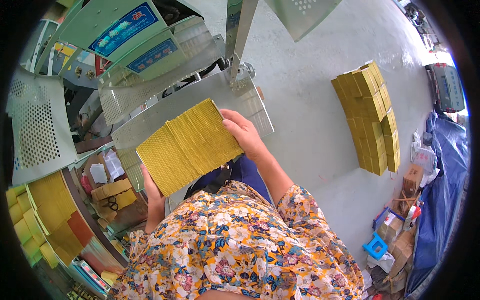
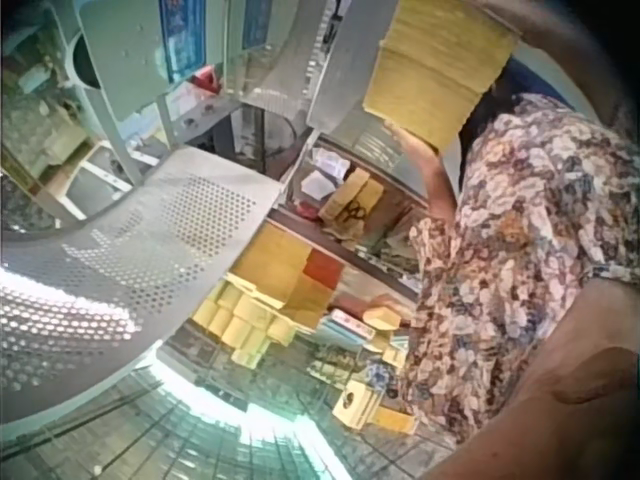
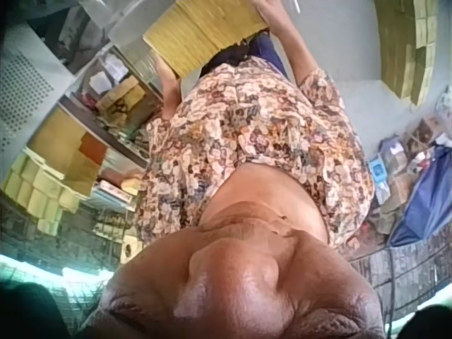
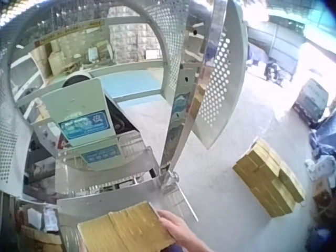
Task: Weighing stacks of yellow paper, inserting a white slip, and passing them through a strapping machine.
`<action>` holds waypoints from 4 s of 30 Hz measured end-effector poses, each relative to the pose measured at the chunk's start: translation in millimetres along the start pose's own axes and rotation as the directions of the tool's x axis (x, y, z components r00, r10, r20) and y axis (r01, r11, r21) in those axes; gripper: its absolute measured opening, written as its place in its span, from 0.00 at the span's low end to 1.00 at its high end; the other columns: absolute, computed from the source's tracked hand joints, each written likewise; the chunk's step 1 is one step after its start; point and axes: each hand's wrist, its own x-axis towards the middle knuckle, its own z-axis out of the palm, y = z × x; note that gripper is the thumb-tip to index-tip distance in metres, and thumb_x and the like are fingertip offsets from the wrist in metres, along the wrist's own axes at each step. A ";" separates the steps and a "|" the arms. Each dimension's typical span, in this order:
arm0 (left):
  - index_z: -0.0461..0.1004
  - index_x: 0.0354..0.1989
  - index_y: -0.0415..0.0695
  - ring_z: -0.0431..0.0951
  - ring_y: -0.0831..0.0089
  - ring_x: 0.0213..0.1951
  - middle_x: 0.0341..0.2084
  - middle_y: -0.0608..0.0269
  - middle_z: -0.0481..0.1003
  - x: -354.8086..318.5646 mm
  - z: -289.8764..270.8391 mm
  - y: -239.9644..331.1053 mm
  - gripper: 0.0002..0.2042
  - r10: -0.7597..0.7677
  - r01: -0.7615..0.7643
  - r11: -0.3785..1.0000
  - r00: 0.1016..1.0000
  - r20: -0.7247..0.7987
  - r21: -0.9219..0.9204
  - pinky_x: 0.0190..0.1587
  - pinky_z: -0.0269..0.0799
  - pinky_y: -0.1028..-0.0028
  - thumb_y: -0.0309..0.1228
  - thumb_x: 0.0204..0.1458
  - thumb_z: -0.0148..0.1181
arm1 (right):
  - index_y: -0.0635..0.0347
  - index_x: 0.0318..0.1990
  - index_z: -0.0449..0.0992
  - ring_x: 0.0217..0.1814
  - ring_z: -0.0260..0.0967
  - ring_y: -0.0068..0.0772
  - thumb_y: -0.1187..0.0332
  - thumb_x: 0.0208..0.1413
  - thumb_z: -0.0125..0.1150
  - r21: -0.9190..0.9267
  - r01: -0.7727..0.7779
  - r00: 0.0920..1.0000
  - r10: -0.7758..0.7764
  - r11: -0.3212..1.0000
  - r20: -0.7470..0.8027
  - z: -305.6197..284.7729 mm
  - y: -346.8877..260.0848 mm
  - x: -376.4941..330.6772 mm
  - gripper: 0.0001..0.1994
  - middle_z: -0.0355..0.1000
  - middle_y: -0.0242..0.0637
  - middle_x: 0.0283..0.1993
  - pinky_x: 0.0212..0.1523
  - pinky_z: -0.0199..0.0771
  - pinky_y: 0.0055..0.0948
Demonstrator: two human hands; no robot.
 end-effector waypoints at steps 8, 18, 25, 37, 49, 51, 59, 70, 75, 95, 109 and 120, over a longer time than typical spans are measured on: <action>0.59 0.64 0.41 0.69 0.63 0.58 0.58 0.55 0.67 -7.3 9.0 2.6 0.33 0.018 -0.018 1.000 0.999 0.032 0.021 0.58 0.67 0.64 0.57 0.64 0.35 | 0.67 0.59 0.69 0.55 0.68 0.26 0.64 0.61 0.54 0.139 -0.116 0.993 0.114 0.984 0.021 -0.1 2.4 10.1 0.22 0.72 0.38 0.54 0.57 0.66 0.27; 0.59 0.65 0.41 0.69 0.61 0.58 0.59 0.54 0.66 -4.3 10.6 2.8 0.31 0.013 -0.014 1.000 1.000 0.016 0.026 0.58 0.67 0.63 0.55 0.65 0.36 | 0.65 0.45 0.78 0.38 0.72 0.23 0.66 0.60 0.56 -0.350 0.000 0.990 -0.051 0.937 -0.135 -13.3 3.0 11.6 0.13 0.77 0.34 0.36 0.42 0.72 0.27; 0.58 0.66 0.42 0.69 0.60 0.58 0.60 0.54 0.66 -6.1 10.9 3.8 0.31 -0.012 0.012 1.000 1.000 -0.004 0.027 0.59 0.66 0.62 0.55 0.65 0.34 | 0.61 0.37 0.77 0.37 0.75 0.47 0.70 0.56 0.57 -0.839 0.357 0.811 -0.583 0.410 0.060 -0.8 -29.7 6.6 0.06 0.77 0.44 0.37 0.37 0.75 0.38; 0.58 0.66 0.41 0.69 0.60 0.58 0.60 0.54 0.66 -4.6 9.5 3.8 0.30 -0.007 0.007 1.000 0.996 0.093 -0.002 0.59 0.66 0.62 0.53 0.66 0.32 | 0.62 0.40 0.77 0.41 0.75 0.49 0.70 0.57 0.55 -0.765 0.258 0.913 -0.407 0.590 -0.006 -2.5 -4.2 11.4 0.08 0.77 0.47 0.39 0.42 0.76 0.41; 0.60 0.64 0.41 0.71 0.62 0.57 0.57 0.54 0.68 -6.0 11.5 8.9 0.31 -0.037 0.044 0.977 0.999 -0.035 0.208 0.58 0.67 0.65 0.55 0.66 0.32 | 0.64 0.45 0.79 0.38 0.75 0.27 0.69 0.61 0.54 -0.436 -0.037 0.996 0.000 0.899 -0.084 -4.2 -4.0 15.1 0.11 0.79 0.38 0.37 0.38 0.76 0.29; 0.60 0.64 0.41 0.71 0.62 0.56 0.57 0.55 0.69 -5.2 8.1 22.9 0.30 -0.100 0.102 0.986 0.995 -0.023 0.129 0.58 0.68 0.65 0.54 0.66 0.33 | 0.63 0.45 0.79 0.39 0.74 0.25 0.72 0.60 0.52 -0.346 -0.084 0.995 0.058 0.934 -0.084 -5.9 -5.8 18.9 0.11 0.78 0.36 0.37 0.38 0.76 0.27; 0.59 0.65 0.42 0.68 0.68 0.60 0.59 0.60 0.67 0.3 12.4 17.8 0.22 -0.099 0.096 0.989 0.995 0.015 0.112 0.61 0.64 0.67 0.40 0.68 0.39 | 0.65 0.45 0.78 0.44 0.72 0.20 0.84 0.51 0.45 -0.450 -0.005 0.999 0.019 0.893 0.027 5.0 -17.4 37.5 0.17 0.77 0.32 0.40 0.46 0.73 0.24; 0.47 0.71 0.43 0.54 0.67 0.69 0.69 0.59 0.54 44.3 54.6 3.4 0.28 0.322 -0.362 0.882 0.931 0.173 0.302 0.69 0.48 0.66 0.28 0.63 0.46 | 0.63 0.40 0.75 0.48 0.71 0.22 0.83 0.56 0.53 0.121 0.234 0.972 -0.230 0.965 -0.045 -13.3 -17.7 84.3 0.08 0.75 0.34 0.48 0.52 0.70 0.24; 0.49 0.71 0.41 0.54 0.67 0.69 0.68 0.59 0.55 59.5 77.5 -3.0 0.26 0.303 -0.361 0.876 0.928 0.217 0.320 0.69 0.47 0.68 0.31 0.65 0.44 | 0.64 0.40 0.74 0.42 0.70 0.20 0.81 0.55 0.57 -0.066 0.293 0.893 -0.297 0.954 -0.337 -25.5 -8.4 91.3 0.07 0.75 0.30 0.41 0.46 0.71 0.23; 0.59 0.66 0.38 0.67 0.69 0.59 0.60 0.58 0.66 73.5 92.5 3.7 0.22 0.322 -0.310 0.926 0.946 -0.023 0.215 0.61 0.62 0.72 0.26 0.64 0.41 | 0.59 0.67 0.58 0.76 0.46 0.43 0.43 0.60 0.48 -0.703 0.666 0.617 -0.345 -0.249 0.708 87.9 -116.3 139.3 0.36 0.53 0.41 0.72 0.72 0.40 0.50; 0.60 0.65 0.38 0.69 0.70 0.57 0.58 0.58 0.68 72.9 85.4 -0.8 0.20 0.304 -0.292 0.918 0.953 -0.002 0.268 0.59 0.64 0.71 0.29 0.65 0.43 | 0.55 0.66 0.62 0.76 0.44 0.40 0.45 0.61 0.45 -0.752 0.639 0.730 -0.179 -0.162 0.659 86.9 -90.0 129.2 0.31 0.56 0.40 0.71 0.74 0.36 0.52; 0.60 0.65 0.40 0.66 0.70 0.60 0.59 0.61 0.67 85.2 74.9 1.5 0.22 0.277 -0.274 0.945 0.961 0.009 0.179 0.63 0.59 0.70 0.37 0.66 0.46 | 0.62 0.45 0.76 0.49 0.73 0.36 0.76 0.52 0.56 -0.558 0.578 0.719 -0.695 0.595 0.004 -53.0 -66.4 49.3 0.12 0.75 0.40 0.46 0.53 0.71 0.34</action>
